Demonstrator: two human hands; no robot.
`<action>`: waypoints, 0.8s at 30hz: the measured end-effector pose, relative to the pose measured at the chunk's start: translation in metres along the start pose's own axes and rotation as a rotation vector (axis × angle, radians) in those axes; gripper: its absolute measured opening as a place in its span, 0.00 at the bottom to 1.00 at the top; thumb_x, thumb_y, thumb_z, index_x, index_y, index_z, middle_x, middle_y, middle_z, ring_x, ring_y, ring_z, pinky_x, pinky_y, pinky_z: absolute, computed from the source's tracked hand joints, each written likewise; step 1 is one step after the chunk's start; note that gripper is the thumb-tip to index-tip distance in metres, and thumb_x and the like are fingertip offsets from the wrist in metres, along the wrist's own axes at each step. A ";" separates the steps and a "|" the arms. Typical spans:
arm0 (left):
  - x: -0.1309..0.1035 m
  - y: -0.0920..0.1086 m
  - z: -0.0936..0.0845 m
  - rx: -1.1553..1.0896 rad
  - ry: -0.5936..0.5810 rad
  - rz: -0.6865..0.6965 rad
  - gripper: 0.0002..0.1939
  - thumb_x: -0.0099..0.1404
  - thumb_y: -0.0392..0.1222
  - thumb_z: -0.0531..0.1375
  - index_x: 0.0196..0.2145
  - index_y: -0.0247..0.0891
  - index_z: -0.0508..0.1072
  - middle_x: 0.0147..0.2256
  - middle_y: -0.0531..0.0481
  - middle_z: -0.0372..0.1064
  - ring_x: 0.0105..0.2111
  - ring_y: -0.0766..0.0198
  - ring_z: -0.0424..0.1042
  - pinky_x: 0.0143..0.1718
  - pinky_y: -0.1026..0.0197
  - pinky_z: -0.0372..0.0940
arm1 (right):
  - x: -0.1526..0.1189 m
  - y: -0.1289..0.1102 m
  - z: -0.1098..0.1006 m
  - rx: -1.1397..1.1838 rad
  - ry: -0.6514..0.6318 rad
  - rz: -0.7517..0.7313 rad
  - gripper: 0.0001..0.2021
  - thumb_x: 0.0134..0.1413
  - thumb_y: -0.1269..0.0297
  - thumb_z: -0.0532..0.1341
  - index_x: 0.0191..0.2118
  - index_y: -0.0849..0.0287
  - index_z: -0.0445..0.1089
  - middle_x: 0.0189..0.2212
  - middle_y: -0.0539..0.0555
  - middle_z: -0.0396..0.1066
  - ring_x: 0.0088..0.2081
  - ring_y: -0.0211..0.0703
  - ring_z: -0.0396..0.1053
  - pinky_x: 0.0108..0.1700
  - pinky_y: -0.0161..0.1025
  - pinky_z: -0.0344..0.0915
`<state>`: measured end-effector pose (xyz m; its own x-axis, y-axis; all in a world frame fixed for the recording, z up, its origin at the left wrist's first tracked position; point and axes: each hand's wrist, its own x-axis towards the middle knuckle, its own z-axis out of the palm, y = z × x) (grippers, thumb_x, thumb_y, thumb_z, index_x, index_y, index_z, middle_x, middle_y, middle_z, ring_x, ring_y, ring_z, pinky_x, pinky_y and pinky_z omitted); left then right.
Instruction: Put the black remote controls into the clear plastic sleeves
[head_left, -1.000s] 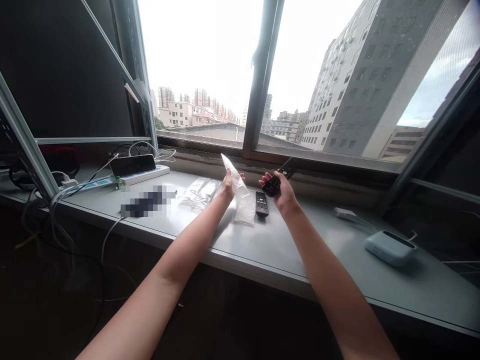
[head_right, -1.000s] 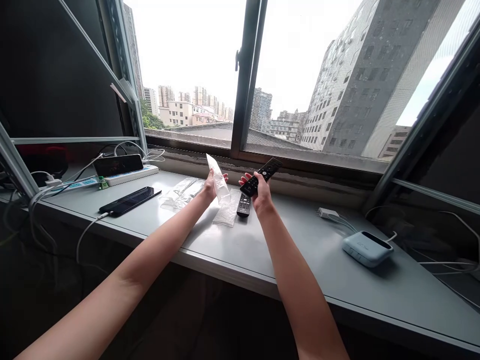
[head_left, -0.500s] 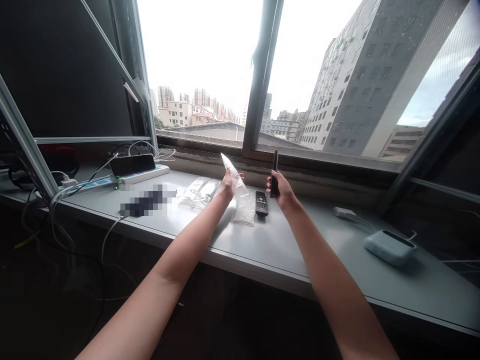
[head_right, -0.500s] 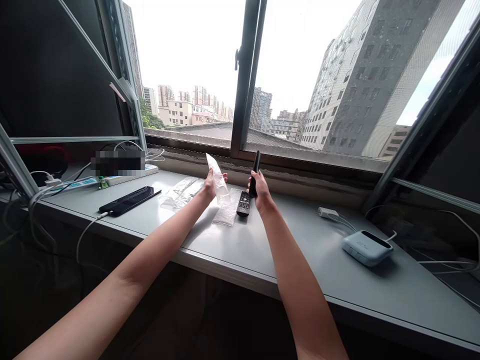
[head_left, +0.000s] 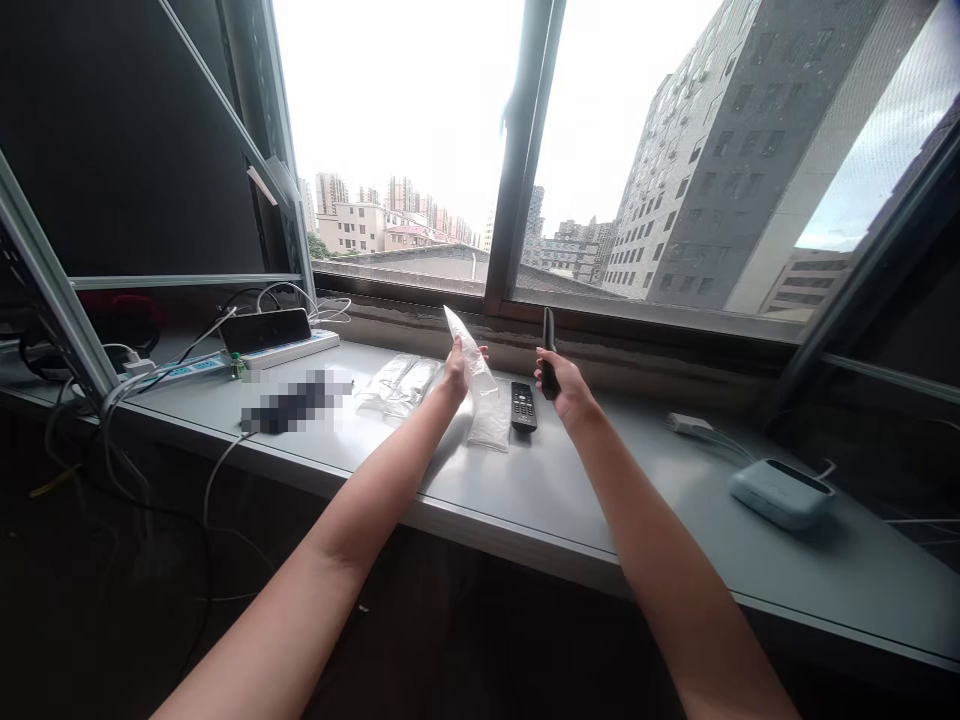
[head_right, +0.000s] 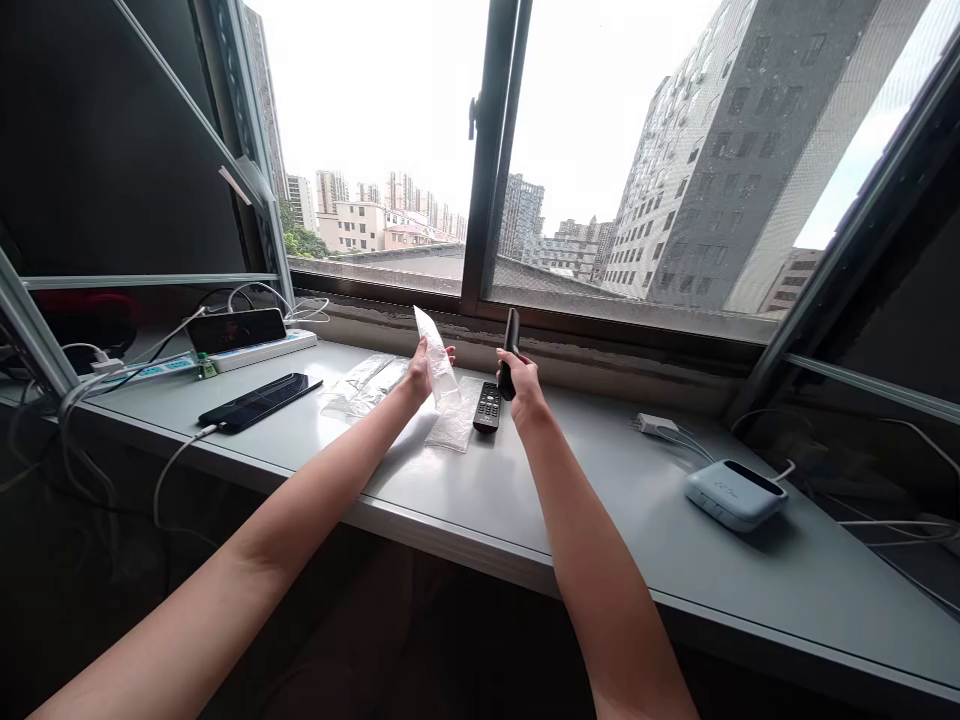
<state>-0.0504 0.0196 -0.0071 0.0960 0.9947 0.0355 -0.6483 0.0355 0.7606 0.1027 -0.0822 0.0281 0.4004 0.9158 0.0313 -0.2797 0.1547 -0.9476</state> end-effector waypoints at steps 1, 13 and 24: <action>-0.001 0.000 0.000 0.004 -0.002 0.003 0.30 0.74 0.56 0.47 0.65 0.34 0.60 0.41 0.39 0.77 0.35 0.57 0.76 0.35 0.60 0.68 | -0.001 -0.001 0.000 0.029 0.006 0.028 0.08 0.56 0.68 0.66 0.39 0.56 0.65 0.22 0.44 0.68 0.20 0.31 0.63 0.18 0.27 0.58; 0.001 -0.001 0.000 -0.010 -0.008 0.004 0.30 0.73 0.56 0.50 0.64 0.33 0.61 0.38 0.40 0.77 0.34 0.56 0.75 0.35 0.60 0.68 | -0.002 -0.001 0.005 0.210 -0.067 0.083 0.14 0.72 0.59 0.45 0.46 0.56 0.66 0.26 0.50 0.76 0.24 0.37 0.74 0.25 0.31 0.68; -0.005 0.001 0.002 0.018 -0.009 0.013 0.27 0.75 0.52 0.50 0.63 0.30 0.62 0.33 0.43 0.77 0.28 0.60 0.73 0.33 0.61 0.67 | -0.002 -0.004 0.000 0.154 -0.074 0.120 0.16 0.71 0.67 0.46 0.40 0.58 0.71 0.20 0.47 0.70 0.17 0.31 0.64 0.18 0.28 0.61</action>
<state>-0.0497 0.0143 -0.0048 0.0940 0.9943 0.0511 -0.6357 0.0204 0.7717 0.1035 -0.0844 0.0319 0.2928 0.9548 -0.0508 -0.4538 0.0920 -0.8863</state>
